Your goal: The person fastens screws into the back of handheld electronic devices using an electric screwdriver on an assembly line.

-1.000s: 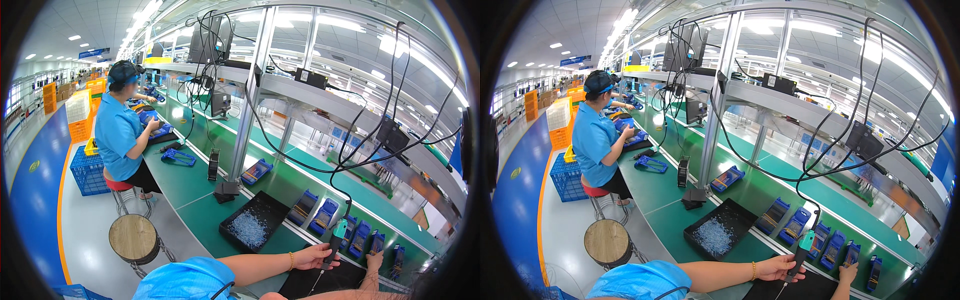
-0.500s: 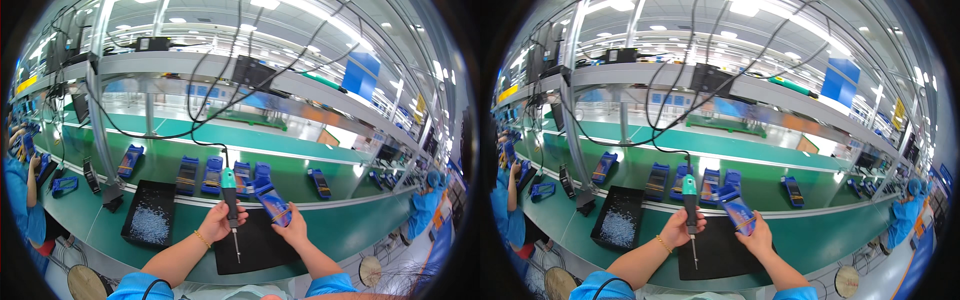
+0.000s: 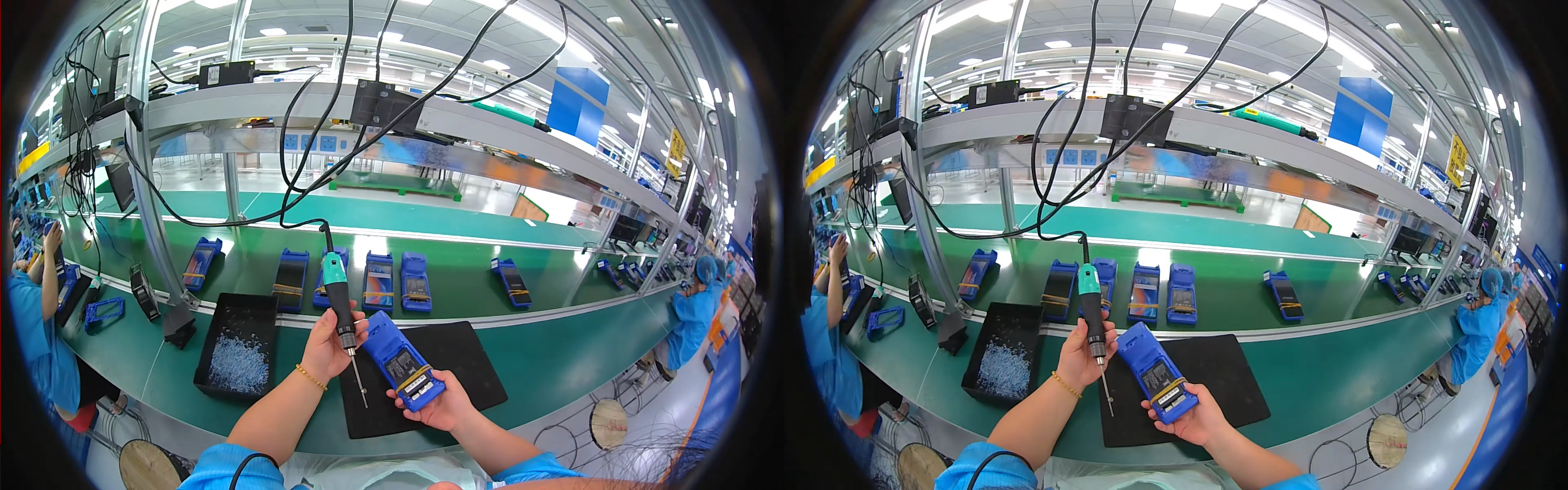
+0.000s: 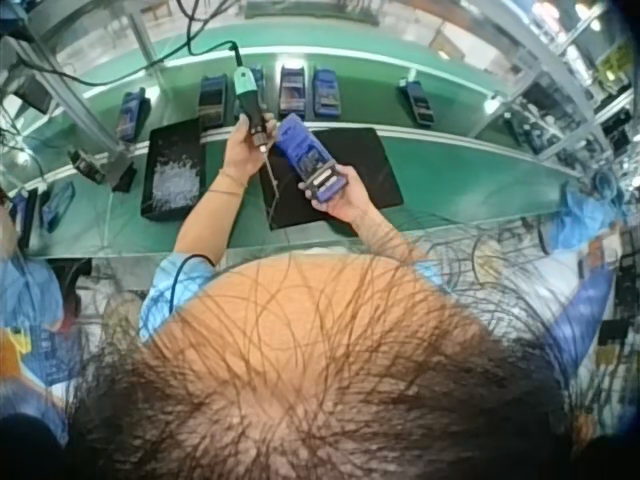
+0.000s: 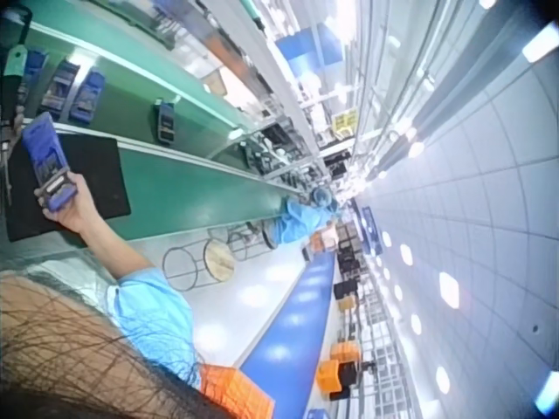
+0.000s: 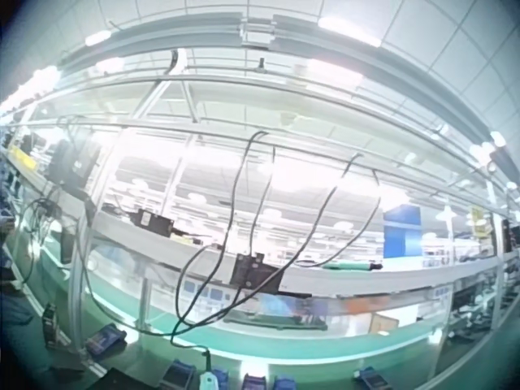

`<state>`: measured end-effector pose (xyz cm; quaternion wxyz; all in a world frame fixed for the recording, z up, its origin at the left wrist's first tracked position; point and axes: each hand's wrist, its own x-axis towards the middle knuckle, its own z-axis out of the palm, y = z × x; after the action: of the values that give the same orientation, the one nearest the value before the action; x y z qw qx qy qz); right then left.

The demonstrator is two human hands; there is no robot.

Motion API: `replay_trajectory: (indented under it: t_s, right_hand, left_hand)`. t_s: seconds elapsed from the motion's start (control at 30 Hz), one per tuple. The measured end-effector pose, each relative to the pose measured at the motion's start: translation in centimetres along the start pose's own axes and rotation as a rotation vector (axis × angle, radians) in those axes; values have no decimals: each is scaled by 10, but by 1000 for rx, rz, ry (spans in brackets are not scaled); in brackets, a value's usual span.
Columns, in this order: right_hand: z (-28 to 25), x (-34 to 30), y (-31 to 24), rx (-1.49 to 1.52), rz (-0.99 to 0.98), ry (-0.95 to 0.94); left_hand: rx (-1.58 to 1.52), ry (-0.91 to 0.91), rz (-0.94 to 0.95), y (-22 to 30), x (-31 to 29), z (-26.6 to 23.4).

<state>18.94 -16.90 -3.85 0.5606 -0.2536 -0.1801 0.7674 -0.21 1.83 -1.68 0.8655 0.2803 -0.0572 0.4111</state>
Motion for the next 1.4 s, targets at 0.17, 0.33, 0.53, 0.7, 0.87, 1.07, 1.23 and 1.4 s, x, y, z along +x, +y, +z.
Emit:
replay_trajectory:
  t_s: [0.17, 0.33, 0.53, 0.7, 0.87, 1.07, 1.23, 1.4]
  right_hand:
    - [13, 10, 15, 237, 0, -38]
    - [31, 20, 23, 133, 63, -15]
    - [31, 9, 19, -776, 175, 285]
    - [66, -4, -10, -1690, 226, 349]
    - [36, -14, -65, -1527, -123, 690]
    - [-102, 4, -162, -1681, -576, 1293]
    - [-184, 14, -225, -1726, -578, 1562]
    - [-208, 19, -251, -1716, -383, 1786]
  left_hand:
    - [10, 3, -16, -4, -2, 1]
    - [52, -1, -24, -8, -4, 3]
    - [49, 53, -42, -12, -1, 1]
    - [51, 73, -43, -11, -4, -8]
    - [123, 141, -26, -16, -5, 2]
    - [114, 104, -38, -20, -2, 3]
    - [163, 153, -19, -21, -2, 3]
    - [70, 207, -2, -22, -1, -3]
